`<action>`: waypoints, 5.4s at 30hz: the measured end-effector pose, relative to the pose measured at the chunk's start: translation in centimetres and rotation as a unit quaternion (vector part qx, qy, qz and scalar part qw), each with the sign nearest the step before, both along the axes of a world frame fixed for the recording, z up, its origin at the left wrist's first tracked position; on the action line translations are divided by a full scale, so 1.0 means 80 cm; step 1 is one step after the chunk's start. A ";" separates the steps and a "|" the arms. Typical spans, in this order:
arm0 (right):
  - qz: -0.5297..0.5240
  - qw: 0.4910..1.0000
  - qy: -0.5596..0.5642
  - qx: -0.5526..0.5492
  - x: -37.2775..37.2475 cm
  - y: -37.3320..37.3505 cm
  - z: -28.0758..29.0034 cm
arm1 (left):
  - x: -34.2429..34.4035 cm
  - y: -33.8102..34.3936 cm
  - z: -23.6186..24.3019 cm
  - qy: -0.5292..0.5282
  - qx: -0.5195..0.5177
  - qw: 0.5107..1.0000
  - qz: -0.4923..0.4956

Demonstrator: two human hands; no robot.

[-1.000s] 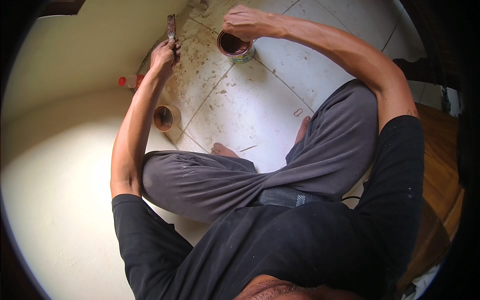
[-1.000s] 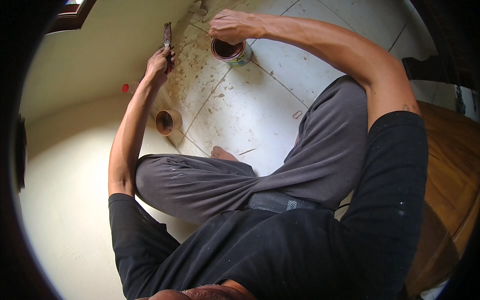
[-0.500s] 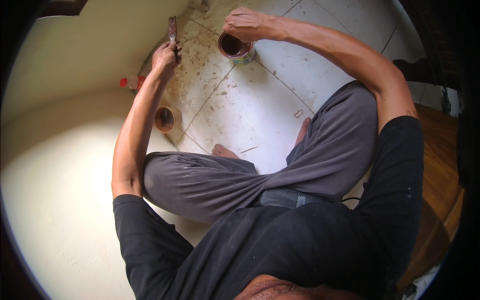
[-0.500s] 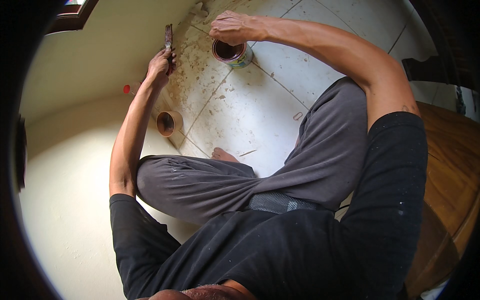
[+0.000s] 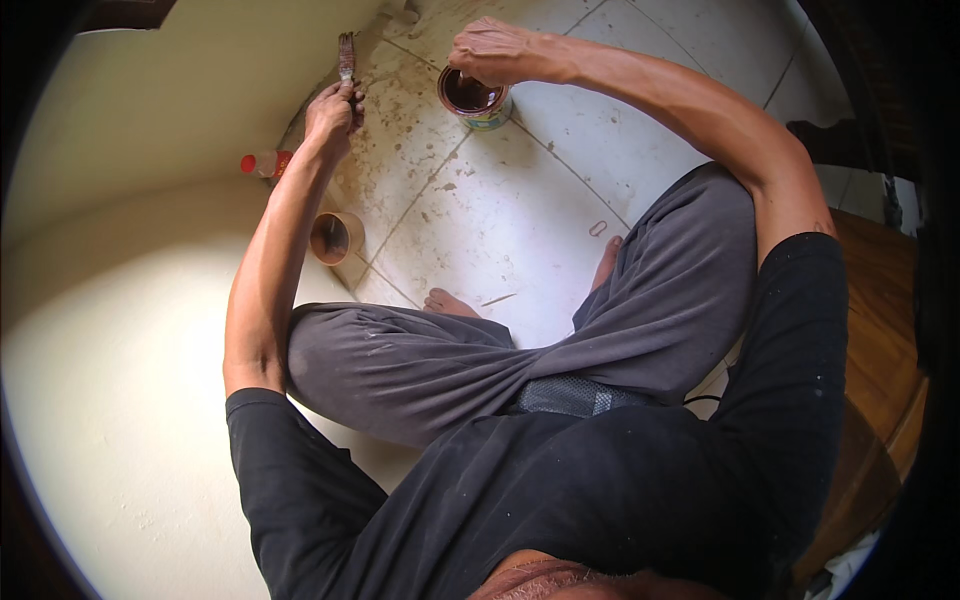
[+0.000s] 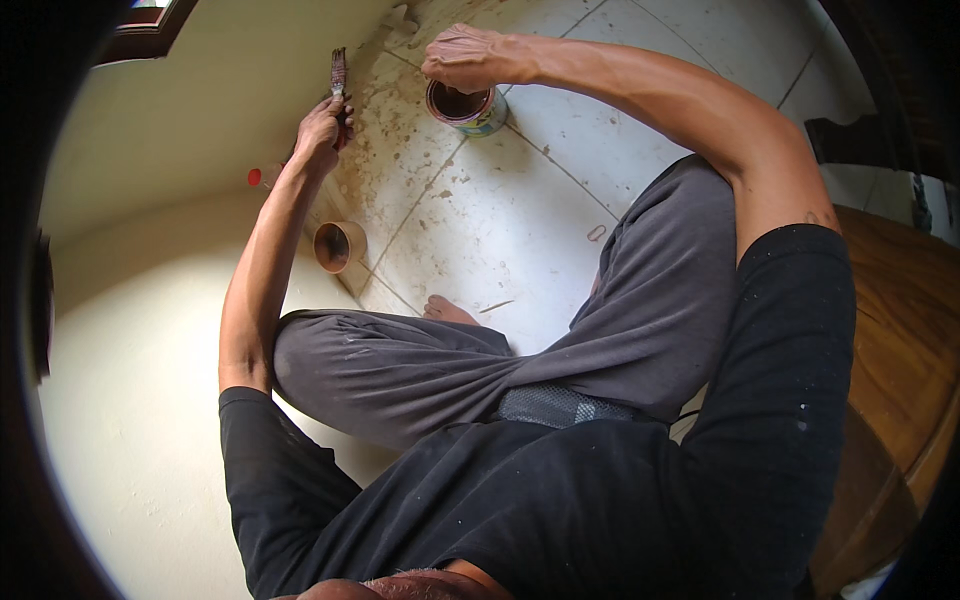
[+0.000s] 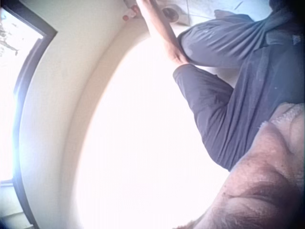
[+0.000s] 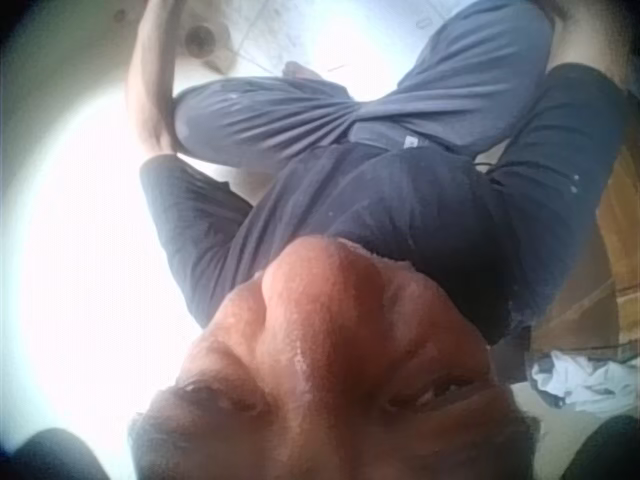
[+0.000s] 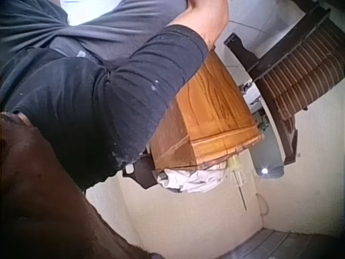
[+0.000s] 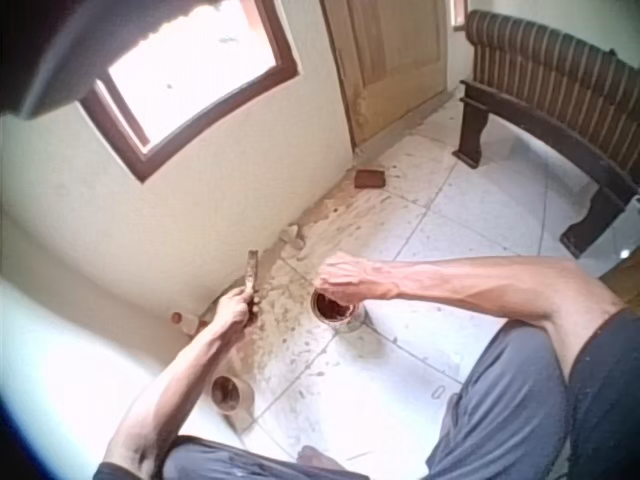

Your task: The person paints the wooden frame of a door using a brush, dipping it into a can of paint and applying it to the wood.

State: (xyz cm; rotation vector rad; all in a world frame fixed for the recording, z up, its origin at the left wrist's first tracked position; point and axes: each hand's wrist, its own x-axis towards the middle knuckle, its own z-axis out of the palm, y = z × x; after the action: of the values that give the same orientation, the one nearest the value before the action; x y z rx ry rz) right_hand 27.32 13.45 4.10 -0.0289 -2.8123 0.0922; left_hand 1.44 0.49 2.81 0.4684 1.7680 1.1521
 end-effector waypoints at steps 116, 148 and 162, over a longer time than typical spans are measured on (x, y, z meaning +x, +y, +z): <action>0.063 0.995 -0.070 -0.038 -0.023 -0.021 0.010 | 0.013 0.003 0.007 0.025 0.077 0.997 0.013; 0.005 0.998 0.023 0.061 -0.005 -0.002 0.007 | 0.008 0.010 0.011 0.014 0.025 1.000 -0.011; 0.015 0.994 0.092 0.062 -0.018 0.006 -0.016 | 0.003 0.010 0.021 0.001 0.040 0.999 -0.004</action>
State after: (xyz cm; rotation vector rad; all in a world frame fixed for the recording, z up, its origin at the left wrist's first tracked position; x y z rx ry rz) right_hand 25.85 13.91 2.85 0.0489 -2.6288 -0.0702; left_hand 1.65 1.27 4.49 0.5240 1.7240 1.2196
